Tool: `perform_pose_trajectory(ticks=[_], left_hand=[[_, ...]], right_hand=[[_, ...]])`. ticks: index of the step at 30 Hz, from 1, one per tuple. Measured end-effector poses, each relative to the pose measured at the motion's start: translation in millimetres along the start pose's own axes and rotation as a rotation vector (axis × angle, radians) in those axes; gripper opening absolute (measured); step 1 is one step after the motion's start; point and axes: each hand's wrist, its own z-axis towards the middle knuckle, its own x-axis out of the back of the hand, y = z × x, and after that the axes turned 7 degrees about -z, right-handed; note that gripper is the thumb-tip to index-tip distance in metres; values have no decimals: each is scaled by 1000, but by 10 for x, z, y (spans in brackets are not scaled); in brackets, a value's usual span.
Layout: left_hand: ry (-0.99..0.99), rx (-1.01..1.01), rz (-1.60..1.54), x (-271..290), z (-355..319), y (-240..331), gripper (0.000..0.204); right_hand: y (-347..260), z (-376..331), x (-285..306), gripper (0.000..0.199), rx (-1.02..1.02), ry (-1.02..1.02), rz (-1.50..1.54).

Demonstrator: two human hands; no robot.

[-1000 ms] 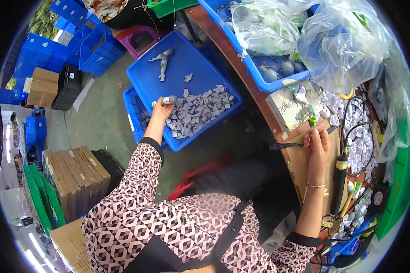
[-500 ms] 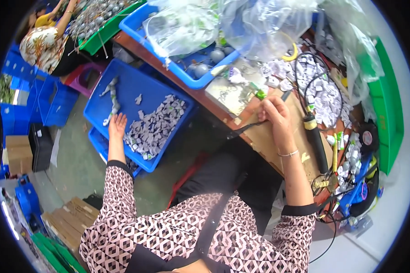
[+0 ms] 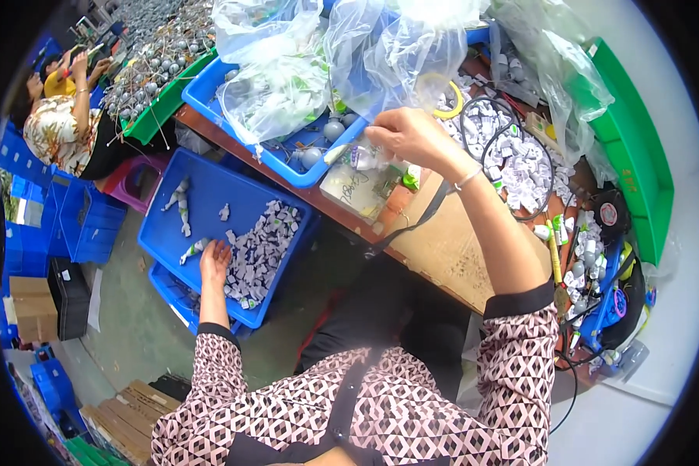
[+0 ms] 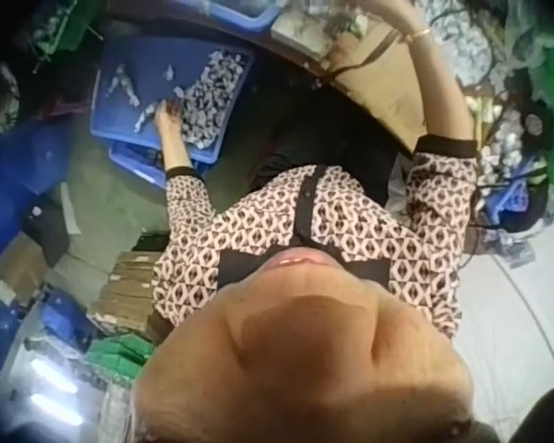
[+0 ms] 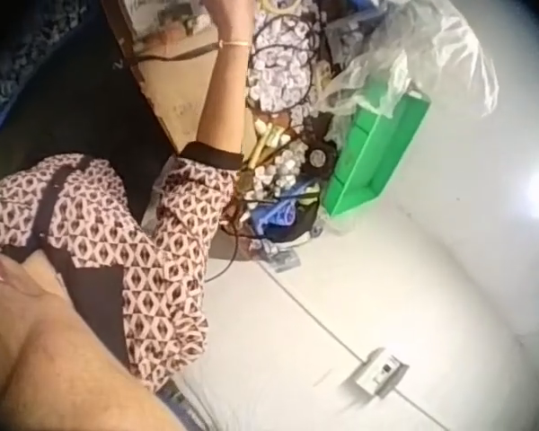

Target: Assembling electronic components into plastic housings at a factory workbench.

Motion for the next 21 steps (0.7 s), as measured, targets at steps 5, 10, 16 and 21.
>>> perform_pose_trajectory(ticks=[5, 10, 16, 21], left_hand=[[9, -25, 55, 27, -95, 20, 38], [15, -9, 65, -4, -114, -69, 36], [21, 30, 96, -27, -276, -174, 36], [-1, 42, 122, 44, -313, -245, 34]], right_hand=[[315, 460, 296, 29, 296, 338, -521], [326, 916, 521, 33, 520, 693, -693], [88, 1145, 131, 32, 162, -217, -512], [-119, 1188, -339, 42, 157, -197, -649]])
